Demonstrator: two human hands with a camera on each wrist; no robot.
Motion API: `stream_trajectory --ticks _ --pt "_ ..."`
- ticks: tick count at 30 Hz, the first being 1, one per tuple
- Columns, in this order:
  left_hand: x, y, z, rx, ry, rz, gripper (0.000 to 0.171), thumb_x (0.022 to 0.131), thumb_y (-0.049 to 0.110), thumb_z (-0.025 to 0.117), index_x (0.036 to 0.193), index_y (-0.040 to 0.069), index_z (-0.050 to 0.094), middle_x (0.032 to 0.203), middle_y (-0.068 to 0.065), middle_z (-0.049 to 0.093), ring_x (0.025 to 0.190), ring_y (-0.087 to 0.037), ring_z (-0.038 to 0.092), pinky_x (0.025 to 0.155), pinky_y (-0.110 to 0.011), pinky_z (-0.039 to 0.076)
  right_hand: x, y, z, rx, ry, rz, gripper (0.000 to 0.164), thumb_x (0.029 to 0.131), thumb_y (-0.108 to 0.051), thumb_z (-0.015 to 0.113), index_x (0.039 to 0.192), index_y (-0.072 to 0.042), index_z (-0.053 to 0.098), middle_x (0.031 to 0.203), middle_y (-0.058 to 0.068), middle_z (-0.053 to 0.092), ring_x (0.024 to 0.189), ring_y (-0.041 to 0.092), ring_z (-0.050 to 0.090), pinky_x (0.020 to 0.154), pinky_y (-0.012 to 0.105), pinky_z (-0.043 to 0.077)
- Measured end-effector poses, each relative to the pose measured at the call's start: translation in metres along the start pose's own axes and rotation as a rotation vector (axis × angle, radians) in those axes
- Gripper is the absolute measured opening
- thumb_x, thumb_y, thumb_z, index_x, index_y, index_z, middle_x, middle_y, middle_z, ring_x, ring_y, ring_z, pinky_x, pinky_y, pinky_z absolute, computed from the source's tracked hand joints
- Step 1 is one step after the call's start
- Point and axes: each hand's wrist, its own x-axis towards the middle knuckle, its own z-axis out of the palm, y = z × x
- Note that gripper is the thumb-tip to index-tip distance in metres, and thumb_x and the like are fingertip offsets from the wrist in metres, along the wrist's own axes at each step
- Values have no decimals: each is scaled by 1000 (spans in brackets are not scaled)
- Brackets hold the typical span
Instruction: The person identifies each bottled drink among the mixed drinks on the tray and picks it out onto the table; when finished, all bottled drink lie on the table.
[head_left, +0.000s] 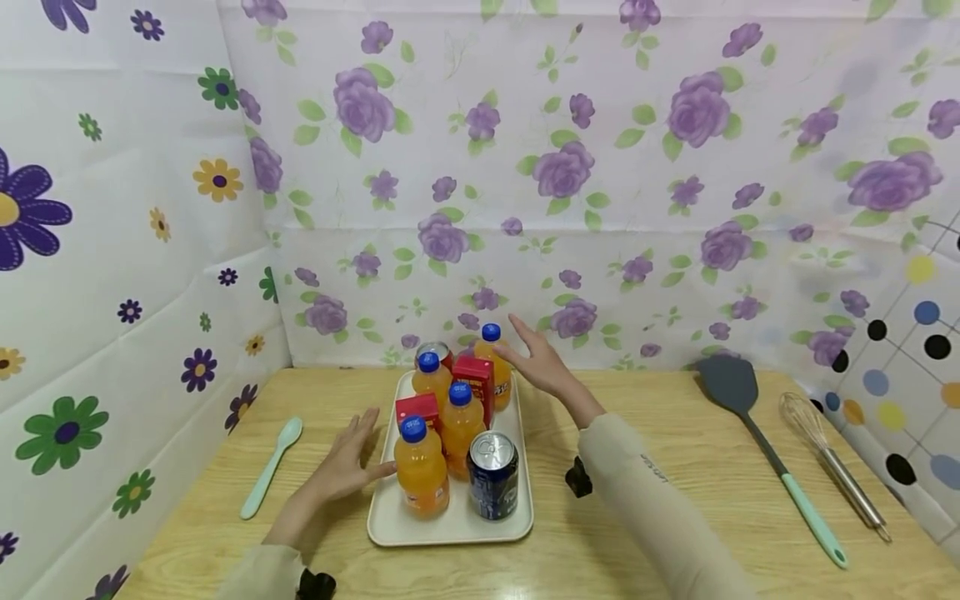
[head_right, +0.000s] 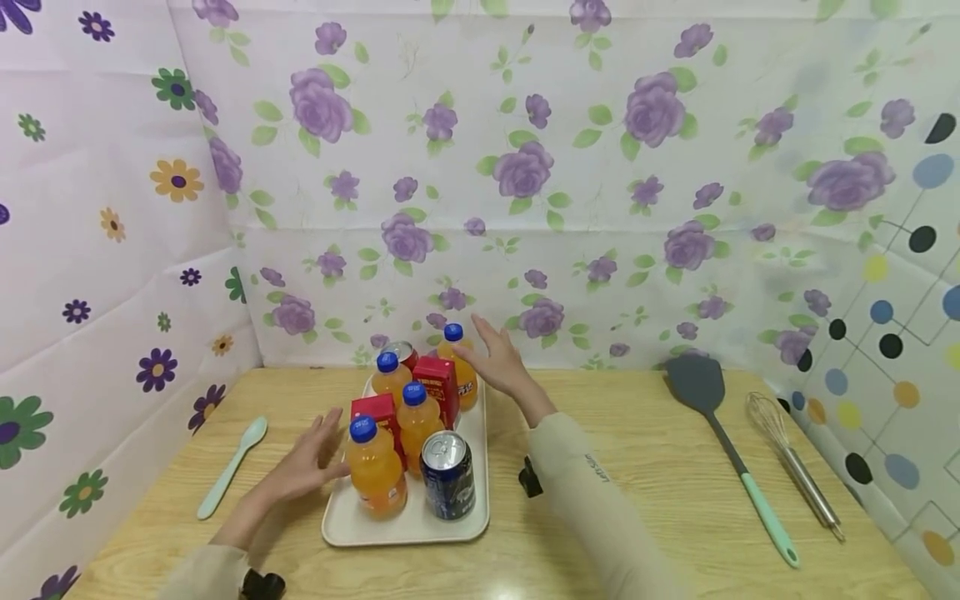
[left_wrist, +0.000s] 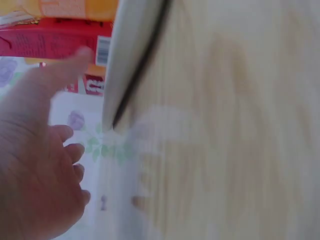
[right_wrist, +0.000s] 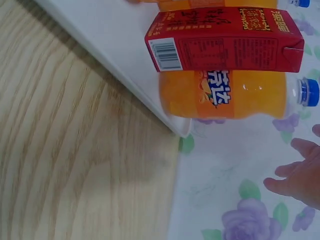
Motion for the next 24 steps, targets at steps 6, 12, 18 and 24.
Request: stream_trajectory --ticks 6,12,18,24 --pt "11 -5 15 -89 57 36 89 84 21 73 153 -2 22 160 -23 22 150 -46 10 122 -61 6 12 1 12 86 0 55 75 97 -45 52 157 -15 18 161 18 26 147 41 28 118 60 27" --pt "10 -7 30 -165 139 -26 71 84 8 70 147 -3 39 149 -25 43 142 -42 36 119 -53 28 20 1 27 144 20 35 72 97 -40 56 155 -9 25 158 20 32 145 41 31 116 59 31" --pt "9 -10 34 -199 152 -59 63 88 8 67 145 -1 43 147 -24 46 140 -42 39 118 -56 29 22 3 36 165 118 38 66 96 -38 60 149 -5 38 153 22 40 142 42 36 115 58 35" --pt "11 -16 27 -241 149 -77 61 88 9 68 144 2 45 148 -22 46 141 -40 39 119 -53 29 25 1 40 173 190 18 59 95 -37 61 141 -2 50 147 22 48 137 43 43 111 56 42"
